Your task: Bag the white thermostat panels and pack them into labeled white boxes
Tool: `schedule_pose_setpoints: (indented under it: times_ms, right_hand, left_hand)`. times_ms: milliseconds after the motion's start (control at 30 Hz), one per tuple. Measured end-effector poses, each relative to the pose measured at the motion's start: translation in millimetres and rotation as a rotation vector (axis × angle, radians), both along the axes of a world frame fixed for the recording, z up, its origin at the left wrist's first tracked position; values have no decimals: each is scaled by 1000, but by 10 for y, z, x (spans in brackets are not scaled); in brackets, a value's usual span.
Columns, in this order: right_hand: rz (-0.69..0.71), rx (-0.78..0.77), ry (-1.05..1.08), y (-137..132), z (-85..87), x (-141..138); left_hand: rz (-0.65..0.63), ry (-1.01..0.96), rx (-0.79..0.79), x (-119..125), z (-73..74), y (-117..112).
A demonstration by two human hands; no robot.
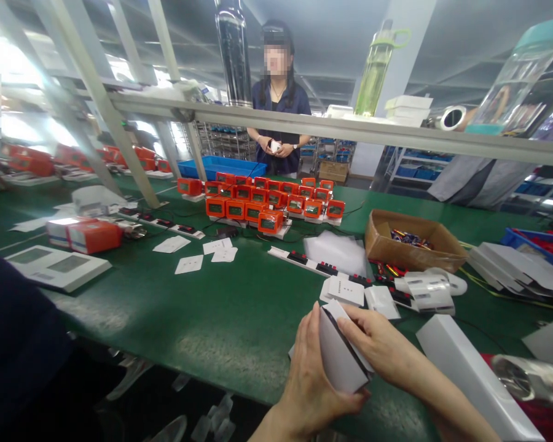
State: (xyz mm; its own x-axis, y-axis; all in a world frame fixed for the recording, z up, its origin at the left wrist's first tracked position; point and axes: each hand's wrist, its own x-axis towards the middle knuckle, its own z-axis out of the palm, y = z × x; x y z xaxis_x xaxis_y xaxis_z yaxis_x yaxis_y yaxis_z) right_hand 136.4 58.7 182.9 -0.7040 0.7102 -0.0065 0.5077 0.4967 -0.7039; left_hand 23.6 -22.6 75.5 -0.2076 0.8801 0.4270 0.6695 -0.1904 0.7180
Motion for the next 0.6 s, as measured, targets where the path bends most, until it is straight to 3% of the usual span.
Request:
schedule_pose_setpoints:
  times_ms: [200,333,467,600]
  right_hand:
    - [-14,257,-211,-77,26,-64]
    - [-7,349,-441,-152,45,-116]
    - [66,368,-665,-191,89,-179]
    - [3,297,-605,-186,78,-217]
  left_hand:
    - [-20,-31,5,-14,-15,18]
    - [-82,-13,-14,-50,-12,19]
    - [-132,6,-52,-78,38,28]
    - [-107,-27,18,-65,-36,89]
